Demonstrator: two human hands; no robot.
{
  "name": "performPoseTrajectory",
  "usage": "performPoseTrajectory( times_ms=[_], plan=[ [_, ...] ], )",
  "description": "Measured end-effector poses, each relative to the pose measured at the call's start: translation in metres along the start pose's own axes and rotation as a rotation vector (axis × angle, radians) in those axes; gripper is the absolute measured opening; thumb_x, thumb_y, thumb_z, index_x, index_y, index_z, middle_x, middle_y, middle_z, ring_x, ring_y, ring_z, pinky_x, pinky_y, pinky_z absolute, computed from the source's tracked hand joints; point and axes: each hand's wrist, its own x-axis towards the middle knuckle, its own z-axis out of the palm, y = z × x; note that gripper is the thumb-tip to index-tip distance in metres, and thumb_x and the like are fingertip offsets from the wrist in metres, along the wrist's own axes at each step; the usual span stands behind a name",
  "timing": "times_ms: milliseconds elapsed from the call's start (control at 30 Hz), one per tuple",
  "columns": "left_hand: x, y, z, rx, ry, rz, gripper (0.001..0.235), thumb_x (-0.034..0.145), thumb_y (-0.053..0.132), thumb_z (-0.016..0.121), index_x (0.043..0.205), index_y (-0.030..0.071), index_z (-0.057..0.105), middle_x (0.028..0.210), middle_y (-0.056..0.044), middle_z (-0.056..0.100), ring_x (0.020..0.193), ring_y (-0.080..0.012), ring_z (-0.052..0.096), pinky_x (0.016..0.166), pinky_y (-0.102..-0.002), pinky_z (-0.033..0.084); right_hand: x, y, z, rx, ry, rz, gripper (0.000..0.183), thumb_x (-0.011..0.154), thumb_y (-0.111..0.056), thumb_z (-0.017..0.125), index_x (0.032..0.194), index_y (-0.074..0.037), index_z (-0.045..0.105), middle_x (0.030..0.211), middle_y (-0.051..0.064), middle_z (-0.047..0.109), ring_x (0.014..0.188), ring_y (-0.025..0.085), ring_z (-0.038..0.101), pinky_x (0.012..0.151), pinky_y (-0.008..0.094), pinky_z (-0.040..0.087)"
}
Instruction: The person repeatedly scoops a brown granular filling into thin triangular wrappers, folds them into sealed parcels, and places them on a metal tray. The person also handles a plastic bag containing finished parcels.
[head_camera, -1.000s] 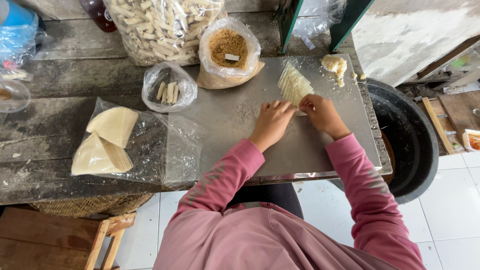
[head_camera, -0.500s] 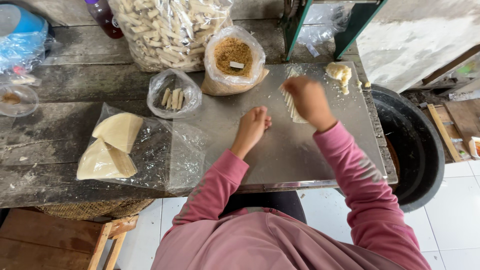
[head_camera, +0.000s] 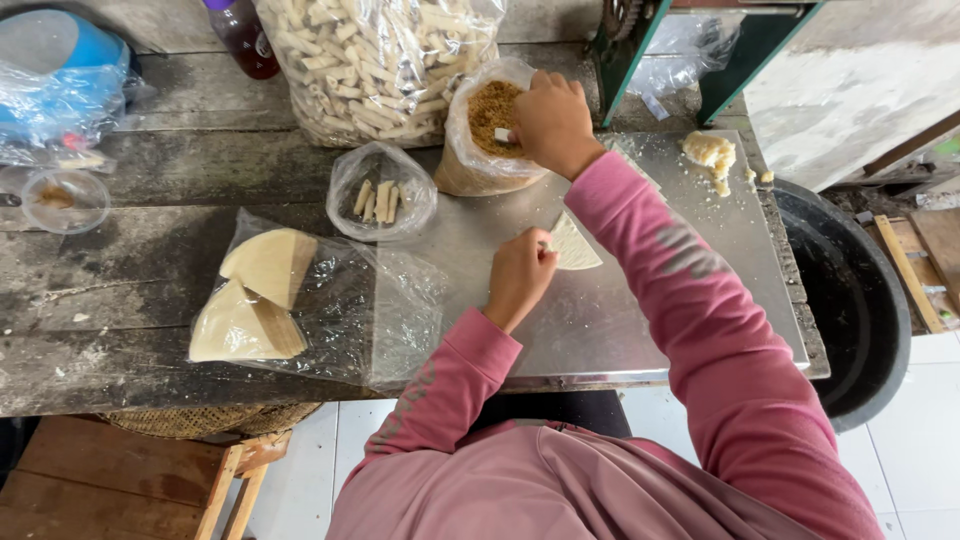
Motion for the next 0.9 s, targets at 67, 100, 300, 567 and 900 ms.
performPoseTrajectory(
  times_ms=[67,100,300,567,900],
  plan=[
    [-0.001,-0.002,0.001,-0.013,-0.022,-0.036,0.022,0.084,0.013,0.075,0.101,0.002,0.067,0.075,-0.013,0.071,0.071,-0.0320,0.072,0.065,-0.041,0.055,0.009,-0.002,0.009,-0.068,-0.124,0.000,0.031,0.077,-0.030,0.086,0.095,-0.007,0.076,0.117,0.015,0.063,0.117,0.035,0.056,0.096,0.050,0.044],
    [-0.002,-0.003,0.001,-0.020,-0.035,-0.057,0.023,0.084,0.012,0.075,0.103,0.002,0.066,0.074,-0.013,0.071,0.071,-0.0328,0.072,0.065,-0.042,0.054,0.013,-0.001,0.014,-0.062,-0.108,-0.015,0.029,0.075,-0.028,0.086,0.094,-0.008,0.077,0.115,0.015,0.064,0.115,0.035,0.058,0.095,0.050,0.044],
    [-0.002,-0.007,0.005,0.048,-0.004,-0.036,0.019,0.090,0.015,0.076,0.100,0.003,0.065,0.076,-0.014,0.071,0.073,-0.0341,0.071,0.069,-0.044,0.054,0.039,0.023,0.025,0.237,-0.088,0.004,0.007,0.087,-0.012,0.077,0.094,-0.012,0.079,0.100,0.009,0.075,0.094,0.029,0.071,0.088,0.047,0.052],
    [-0.002,-0.007,0.004,0.029,-0.036,-0.052,0.019,0.086,0.012,0.075,0.099,0.002,0.064,0.077,-0.014,0.073,0.073,-0.0340,0.072,0.069,-0.045,0.054,0.052,0.024,0.040,0.480,0.096,0.029,0.016,0.084,0.008,0.070,0.093,-0.003,0.075,0.088,0.012,0.076,0.079,0.020,0.075,0.074,0.031,0.060],
    [-0.004,-0.009,0.003,0.018,-0.005,-0.046,0.014,0.085,0.009,0.073,0.095,0.002,0.066,0.079,-0.013,0.074,0.073,-0.0317,0.073,0.066,-0.041,0.055,0.043,0.013,0.043,0.664,-0.032,0.095,0.008,0.084,0.004,0.076,0.091,0.000,0.076,0.085,0.010,0.077,0.075,0.015,0.075,0.071,0.027,0.062]
  ],
)
